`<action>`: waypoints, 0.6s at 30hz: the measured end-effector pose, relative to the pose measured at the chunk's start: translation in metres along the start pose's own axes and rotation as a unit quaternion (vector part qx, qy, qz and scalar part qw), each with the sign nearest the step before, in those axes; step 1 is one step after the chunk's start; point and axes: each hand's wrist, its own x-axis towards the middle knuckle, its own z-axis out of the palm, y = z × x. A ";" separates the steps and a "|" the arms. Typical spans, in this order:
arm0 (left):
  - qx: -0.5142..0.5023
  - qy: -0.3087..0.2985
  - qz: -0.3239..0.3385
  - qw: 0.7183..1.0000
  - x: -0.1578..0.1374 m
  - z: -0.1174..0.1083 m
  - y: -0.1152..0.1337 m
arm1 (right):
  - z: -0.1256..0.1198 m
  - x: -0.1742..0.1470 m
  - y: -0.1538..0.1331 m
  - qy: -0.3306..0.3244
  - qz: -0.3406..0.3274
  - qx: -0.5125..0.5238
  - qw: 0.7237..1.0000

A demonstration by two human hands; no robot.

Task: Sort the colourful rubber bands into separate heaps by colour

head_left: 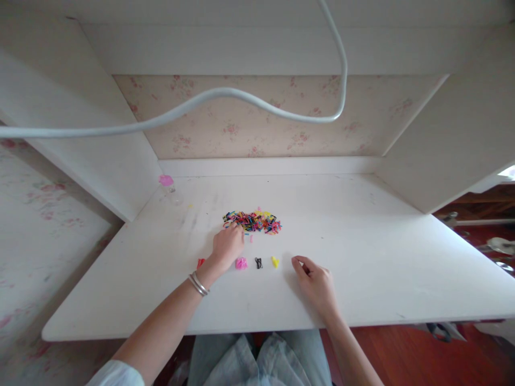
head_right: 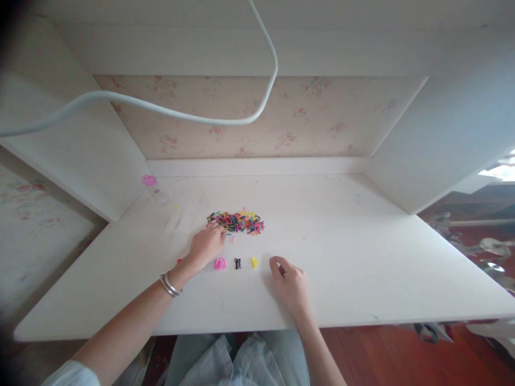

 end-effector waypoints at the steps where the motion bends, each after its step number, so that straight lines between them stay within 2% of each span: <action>1: 0.000 0.003 -0.001 1.000 -0.002 -0.002 -0.001 | 0.000 -0.001 0.000 -0.002 0.000 -0.001 1.000; 5: -0.002 0.022 -0.017 1.000 -0.019 -0.015 -0.012 | -0.001 -0.003 -0.001 -0.005 0.004 -0.002 1.000; 10: -0.039 0.048 -0.069 0.996 -0.058 -0.031 -0.037 | -0.001 -0.003 -0.001 -0.009 0.017 -0.004 1.000; 14: -0.048 0.041 -0.121 0.991 -0.090 -0.027 -0.048 | -0.001 -0.003 -0.002 -0.014 0.011 -0.015 1.000; 18: -0.046 0.046 -0.155 0.986 -0.105 -0.019 -0.046 | -0.002 -0.003 -0.003 -0.022 0.015 -0.028 0.999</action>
